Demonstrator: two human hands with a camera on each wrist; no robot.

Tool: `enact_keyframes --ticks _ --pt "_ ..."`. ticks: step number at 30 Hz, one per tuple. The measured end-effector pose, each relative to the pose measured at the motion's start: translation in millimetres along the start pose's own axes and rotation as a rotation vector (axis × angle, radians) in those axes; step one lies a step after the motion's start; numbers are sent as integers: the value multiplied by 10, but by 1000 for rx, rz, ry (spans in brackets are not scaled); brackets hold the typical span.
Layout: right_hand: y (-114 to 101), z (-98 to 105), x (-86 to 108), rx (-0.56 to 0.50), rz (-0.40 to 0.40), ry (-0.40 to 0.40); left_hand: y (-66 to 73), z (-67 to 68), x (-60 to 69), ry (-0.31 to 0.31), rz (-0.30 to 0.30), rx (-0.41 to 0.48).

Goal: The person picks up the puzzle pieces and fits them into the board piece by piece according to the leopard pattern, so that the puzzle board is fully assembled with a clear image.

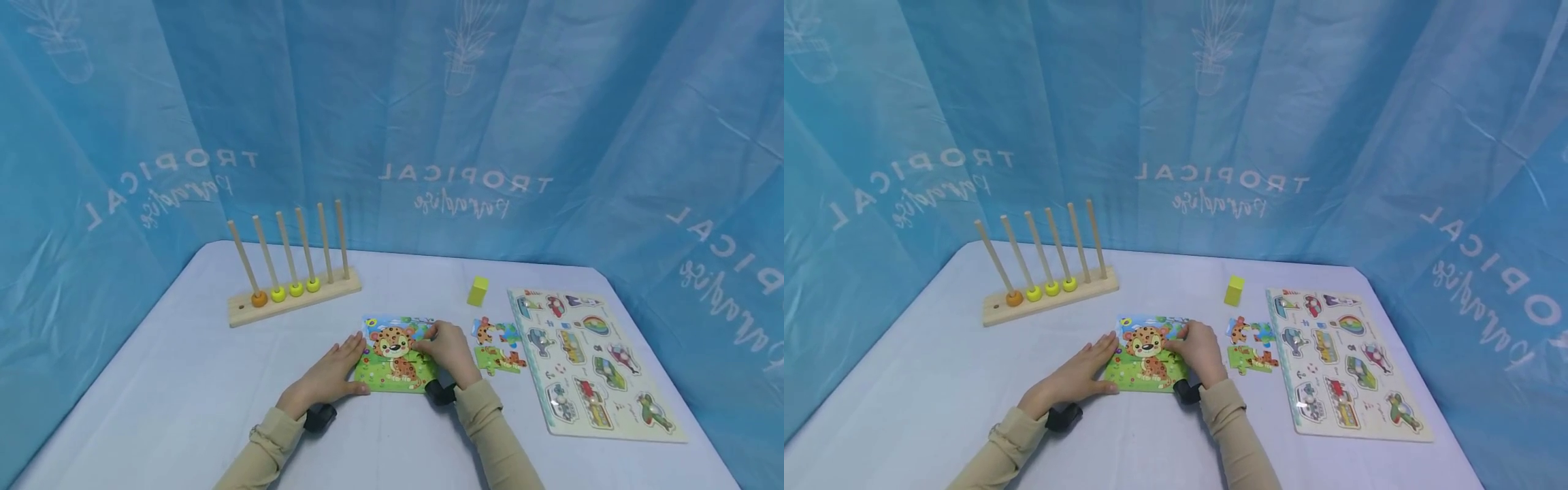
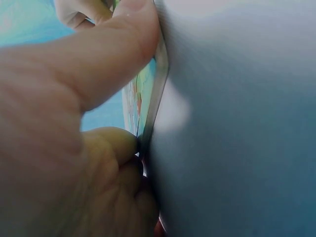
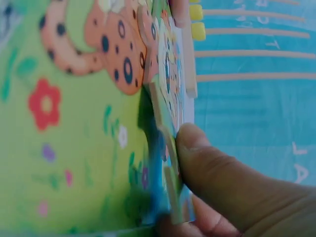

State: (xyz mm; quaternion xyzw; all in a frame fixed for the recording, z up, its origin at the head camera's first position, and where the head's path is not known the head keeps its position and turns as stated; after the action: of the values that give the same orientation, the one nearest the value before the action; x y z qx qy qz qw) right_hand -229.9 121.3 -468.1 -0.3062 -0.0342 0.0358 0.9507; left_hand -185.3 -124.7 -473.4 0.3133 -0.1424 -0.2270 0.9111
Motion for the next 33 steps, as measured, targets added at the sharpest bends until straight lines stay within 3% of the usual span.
enact_keyframes --ticks 6,11,14,20,25,28,33 --pt "26 -32 5 75 22 71 -5 -10 3 8 2 -4" --pt "140 9 -32 0 29 -9 -1 -21 13 12 14 17" --pt "273 163 -52 -99 18 -60 -2 -36 16 12 17 23" --pt "699 638 -68 -180 -62 36 17 -3 13 22 18 16" --pt "974 757 -17 -97 -63 -12 42 27 34 5 30 29" --pt "1019 723 -13 -25 -33 6 34 16 25 0 22 29" --pt "1012 642 -43 -8 -26 31 25 -4 10 4 26 27"
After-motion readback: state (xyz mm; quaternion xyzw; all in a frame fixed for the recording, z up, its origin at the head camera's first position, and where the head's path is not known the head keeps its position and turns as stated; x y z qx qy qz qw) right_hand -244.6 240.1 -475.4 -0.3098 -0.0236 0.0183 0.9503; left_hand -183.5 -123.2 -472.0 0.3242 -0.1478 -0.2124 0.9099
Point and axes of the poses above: each hand's wrist, its own x-axis away from the middle knuckle, its own z-axis out of the back of the hand, y = z × x, the point moved 1 cm from there along -x, towards the middle knuckle, and after that the axes turned 8 degrees about x, right-handed, at the moved point
